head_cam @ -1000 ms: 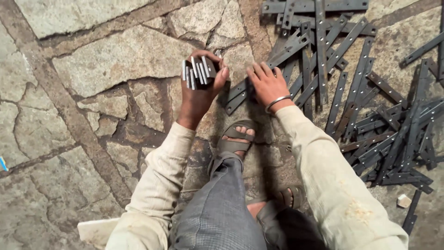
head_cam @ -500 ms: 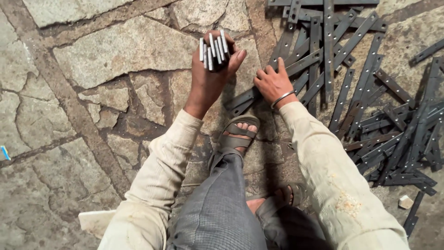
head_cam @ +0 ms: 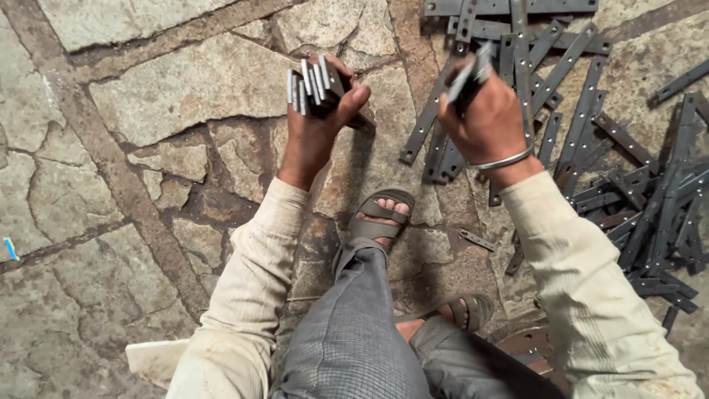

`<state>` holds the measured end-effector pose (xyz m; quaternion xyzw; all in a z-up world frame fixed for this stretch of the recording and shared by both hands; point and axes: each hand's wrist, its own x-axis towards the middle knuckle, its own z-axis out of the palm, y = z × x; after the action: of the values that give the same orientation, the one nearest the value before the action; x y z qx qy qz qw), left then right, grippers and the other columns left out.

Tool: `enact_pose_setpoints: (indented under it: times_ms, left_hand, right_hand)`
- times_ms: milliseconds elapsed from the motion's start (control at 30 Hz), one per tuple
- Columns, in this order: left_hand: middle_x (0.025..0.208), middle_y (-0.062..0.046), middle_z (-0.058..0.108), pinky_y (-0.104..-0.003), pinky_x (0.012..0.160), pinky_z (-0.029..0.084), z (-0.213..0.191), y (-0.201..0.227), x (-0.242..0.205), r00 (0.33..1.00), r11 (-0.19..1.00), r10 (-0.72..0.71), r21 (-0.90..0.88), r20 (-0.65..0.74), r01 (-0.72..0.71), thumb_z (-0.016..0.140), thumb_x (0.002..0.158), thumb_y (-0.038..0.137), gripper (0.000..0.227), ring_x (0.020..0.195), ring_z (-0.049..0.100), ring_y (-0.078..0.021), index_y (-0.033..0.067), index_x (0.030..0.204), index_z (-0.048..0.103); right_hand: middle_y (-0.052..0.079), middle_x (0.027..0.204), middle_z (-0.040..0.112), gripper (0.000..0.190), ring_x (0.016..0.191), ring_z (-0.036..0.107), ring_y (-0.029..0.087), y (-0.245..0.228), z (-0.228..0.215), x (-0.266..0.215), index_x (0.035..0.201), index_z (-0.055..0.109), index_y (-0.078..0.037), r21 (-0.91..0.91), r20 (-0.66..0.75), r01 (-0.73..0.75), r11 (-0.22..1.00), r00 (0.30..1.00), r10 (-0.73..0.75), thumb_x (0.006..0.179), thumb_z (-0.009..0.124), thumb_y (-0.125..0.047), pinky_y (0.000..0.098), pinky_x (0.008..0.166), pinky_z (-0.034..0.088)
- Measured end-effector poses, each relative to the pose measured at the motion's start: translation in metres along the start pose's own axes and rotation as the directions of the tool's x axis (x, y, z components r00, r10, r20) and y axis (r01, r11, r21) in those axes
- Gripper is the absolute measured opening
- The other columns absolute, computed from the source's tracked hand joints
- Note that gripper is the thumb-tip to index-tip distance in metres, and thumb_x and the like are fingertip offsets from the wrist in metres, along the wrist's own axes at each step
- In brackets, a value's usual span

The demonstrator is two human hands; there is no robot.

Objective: The person sits on a stone floor and sorts a pile of black metal brackets and small cylindrical pins. They pick up brackets, align them, and stack them into neat piles while also handling the pins separately.

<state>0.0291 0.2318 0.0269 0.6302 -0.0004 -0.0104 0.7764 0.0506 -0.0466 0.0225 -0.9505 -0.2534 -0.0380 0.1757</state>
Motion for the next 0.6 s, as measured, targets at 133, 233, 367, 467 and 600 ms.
enact_pose_setpoints:
  times_ms: [133,233,367,467,600]
  left_hand:
    - [0.093,-0.007,0.067,-0.031,0.08,0.056,0.013,-0.001,-0.007,0.997,0.995,-0.082,0.059,-0.009,0.082,0.085,0.097,0.022,0.034,0.083,0.063,-0.0148,0.0072,0.117,0.062]
    - [0.13,-0.007,0.061,-0.034,0.105,0.059,0.018,-0.008,-0.007,0.944,0.927,0.317,0.183,0.087,-0.328,0.089,0.095,0.024,0.048,0.119,0.062,-0.0187,0.0124,0.126,0.055]
    - [0.141,-0.015,0.049,-0.045,0.12,0.042,0.033,0.04,0.0,0.902,0.9,0.391,0.132,0.182,-0.416,0.088,0.08,0.029,0.076,0.137,0.047,-0.025,0.0058,0.137,0.044]
    - [0.129,-0.007,0.061,-0.039,0.11,0.051,0.034,0.027,-0.013,0.929,0.964,0.259,-0.012,0.265,-0.266,0.089,0.077,0.025,0.08,0.123,0.06,-0.0185,0.0088,0.14,0.042]
    - [0.119,-0.007,0.067,-0.032,0.102,0.062,0.033,-0.008,-0.021,0.939,0.942,0.291,0.116,0.182,-0.314,0.09,0.092,0.004,0.056,0.112,0.07,-0.0172,0.0111,0.134,0.054]
  right_hand:
    - [0.01,0.103,0.064,0.021,0.084,0.068,0.023,-0.039,-0.021,0.031,0.116,0.056,-0.004,0.307,-0.019,-0.003,0.952,1.0,0.01,0.107,0.071,-0.015,0.0354,0.076,0.062]
    - [0.013,0.118,0.065,0.021,0.101,0.068,0.025,-0.05,0.008,0.031,0.118,0.061,-0.006,0.478,0.087,-0.06,0.877,0.996,0.021,0.105,0.073,-0.017,0.0367,0.088,0.061]
    - [0.019,0.137,0.056,0.047,0.122,0.061,0.032,-0.063,0.051,0.018,0.134,0.051,-0.004,0.516,0.207,-0.145,0.844,0.977,0.041,0.096,0.075,-0.019,0.0421,0.105,0.054]
    - [0.021,0.145,0.05,0.075,0.133,0.052,0.037,-0.071,0.075,0.003,0.15,0.041,-0.003,0.516,0.218,-0.216,0.829,0.969,0.116,0.087,0.077,-0.022,0.0457,0.113,0.046]
    - [0.023,0.149,0.049,0.079,0.14,0.047,0.04,-0.069,0.097,-0.027,0.15,0.042,-0.003,0.359,0.176,-0.257,0.897,0.963,0.205,0.085,0.079,-0.028,0.0463,0.117,0.042]
